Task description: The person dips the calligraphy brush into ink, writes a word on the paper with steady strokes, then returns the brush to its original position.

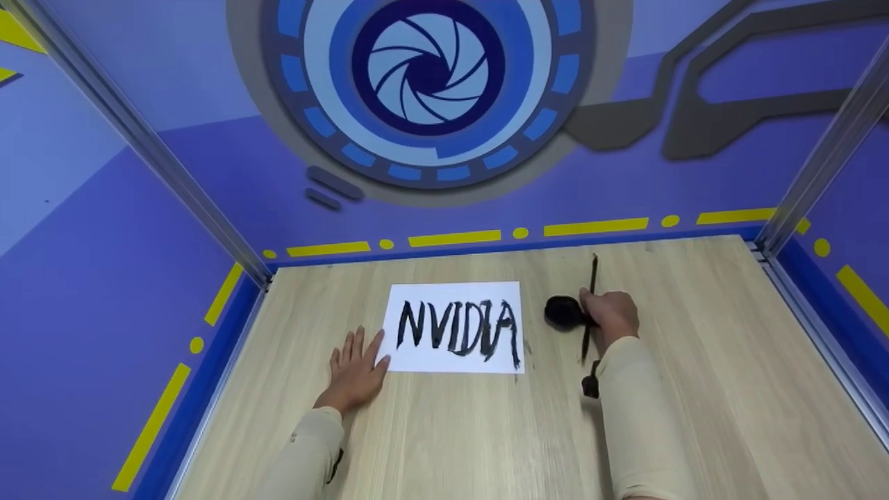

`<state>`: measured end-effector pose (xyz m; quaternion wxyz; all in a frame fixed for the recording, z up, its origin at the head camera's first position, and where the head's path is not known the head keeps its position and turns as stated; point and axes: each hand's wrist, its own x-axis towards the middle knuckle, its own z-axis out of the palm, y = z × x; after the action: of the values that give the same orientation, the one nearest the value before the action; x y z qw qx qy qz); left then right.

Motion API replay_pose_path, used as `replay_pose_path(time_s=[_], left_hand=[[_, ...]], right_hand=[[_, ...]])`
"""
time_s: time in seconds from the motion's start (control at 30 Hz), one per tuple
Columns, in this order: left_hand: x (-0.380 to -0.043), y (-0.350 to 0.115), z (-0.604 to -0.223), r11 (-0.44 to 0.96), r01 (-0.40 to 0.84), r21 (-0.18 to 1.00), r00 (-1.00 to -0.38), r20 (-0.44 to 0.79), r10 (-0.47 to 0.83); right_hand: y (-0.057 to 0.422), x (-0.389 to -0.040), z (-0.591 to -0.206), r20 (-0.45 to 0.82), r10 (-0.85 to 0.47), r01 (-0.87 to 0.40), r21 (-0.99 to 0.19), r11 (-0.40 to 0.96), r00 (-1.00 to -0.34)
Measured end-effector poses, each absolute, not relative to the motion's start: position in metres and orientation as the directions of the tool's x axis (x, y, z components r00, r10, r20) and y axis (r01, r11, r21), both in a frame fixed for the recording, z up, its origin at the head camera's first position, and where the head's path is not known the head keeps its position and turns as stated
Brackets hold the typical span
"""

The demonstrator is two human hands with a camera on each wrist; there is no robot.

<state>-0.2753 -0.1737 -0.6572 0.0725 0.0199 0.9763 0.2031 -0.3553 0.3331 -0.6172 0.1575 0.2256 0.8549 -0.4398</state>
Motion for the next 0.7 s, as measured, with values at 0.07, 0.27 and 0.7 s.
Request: replay_pose_path(time_s=[0.07,0.27,0.7], left_hand=[[-0.275,-0.174,-0.657,0.917,0.009,0.399,-0.989,-0.133,0.068],[-0.275,-0.175,-0.655,0.923,0.009,0.385,-0.989,-0.135,0.066],[-0.277,-0.175,-0.656,0.92,0.002,0.393,-0.981,-0.177,0.078]], right_hand=[[0.334,-0.355,-0.617,-0.466,0.238,0.517,-0.679,0.521,-0.852],[0.338,-0.354,-0.621,-0.428,0.21,0.469,-0.699,0.54,-0.879],[0.357,-0.344,-0.626,-0.42,0.144,0.439,-0.788,0.432,-0.896]])
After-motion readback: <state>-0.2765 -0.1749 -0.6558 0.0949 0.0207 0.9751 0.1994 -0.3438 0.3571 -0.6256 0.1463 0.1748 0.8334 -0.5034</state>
